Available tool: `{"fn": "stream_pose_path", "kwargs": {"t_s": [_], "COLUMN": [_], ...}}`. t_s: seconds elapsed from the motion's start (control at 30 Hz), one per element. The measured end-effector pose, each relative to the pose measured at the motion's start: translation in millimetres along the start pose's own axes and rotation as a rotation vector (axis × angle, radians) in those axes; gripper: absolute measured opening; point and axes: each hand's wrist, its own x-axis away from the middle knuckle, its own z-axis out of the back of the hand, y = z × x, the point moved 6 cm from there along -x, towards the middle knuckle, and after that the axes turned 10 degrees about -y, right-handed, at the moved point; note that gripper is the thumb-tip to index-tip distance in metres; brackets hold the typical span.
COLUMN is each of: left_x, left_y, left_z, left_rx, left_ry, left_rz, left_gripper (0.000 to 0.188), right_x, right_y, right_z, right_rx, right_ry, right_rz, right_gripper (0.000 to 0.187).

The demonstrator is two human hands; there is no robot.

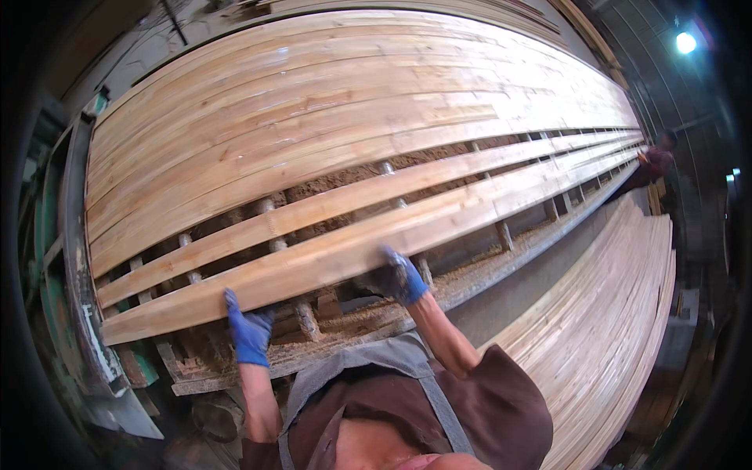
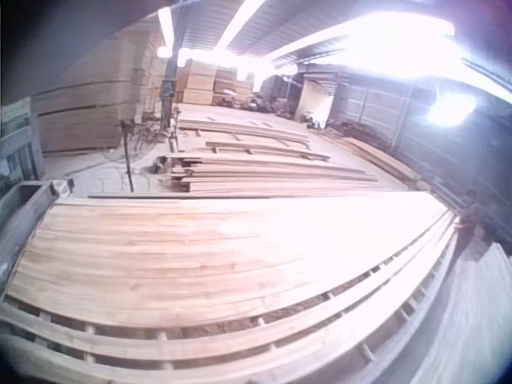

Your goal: The person assembles a large wooden panel by placing thin wooden strips onto a metal frame and applying a white substance with a trowel. They then lift the completed panel, stack it with others, and use a metal rod to separate the layers. Finally, they return to the frame to apply more substance to the strips.

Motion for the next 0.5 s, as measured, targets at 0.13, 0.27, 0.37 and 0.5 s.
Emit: {"fn": "stream_pose_path", "kwargs": {"t_s": [0.13,0.27,0.37,0.5], "left_x": [32.9,11.0,-37.0,-34.8], "left_y": [-37.1,-21.6,7.2,18.1], "left_z": [24.4,7.1,-6.9,-28.1], "left_rx": [0.020,0.120,0.011,-0.333], "left_ry": [0.060,-0.009,0.071,0.118], "left_rz": [0.120,-0.010,-0.060,0.046], "left_gripper": [0.076,0.068,0.070,0.072], "right_x": [41.8,3.4,-45.8,-57.3], "right_y": [22.5,8.7,-10.7,-55.7], "right_z": [24.7,32.6,-7.1,53.5], "right_rx": [-0.058,0.132,0.062,1.412], "right_ry": [0.016,0.097,-0.116,-0.215], "right_rz": [-0.027,-0.071,-0.272,0.080], "right_gripper": [0.041,0.041,0.039,0.033]}}
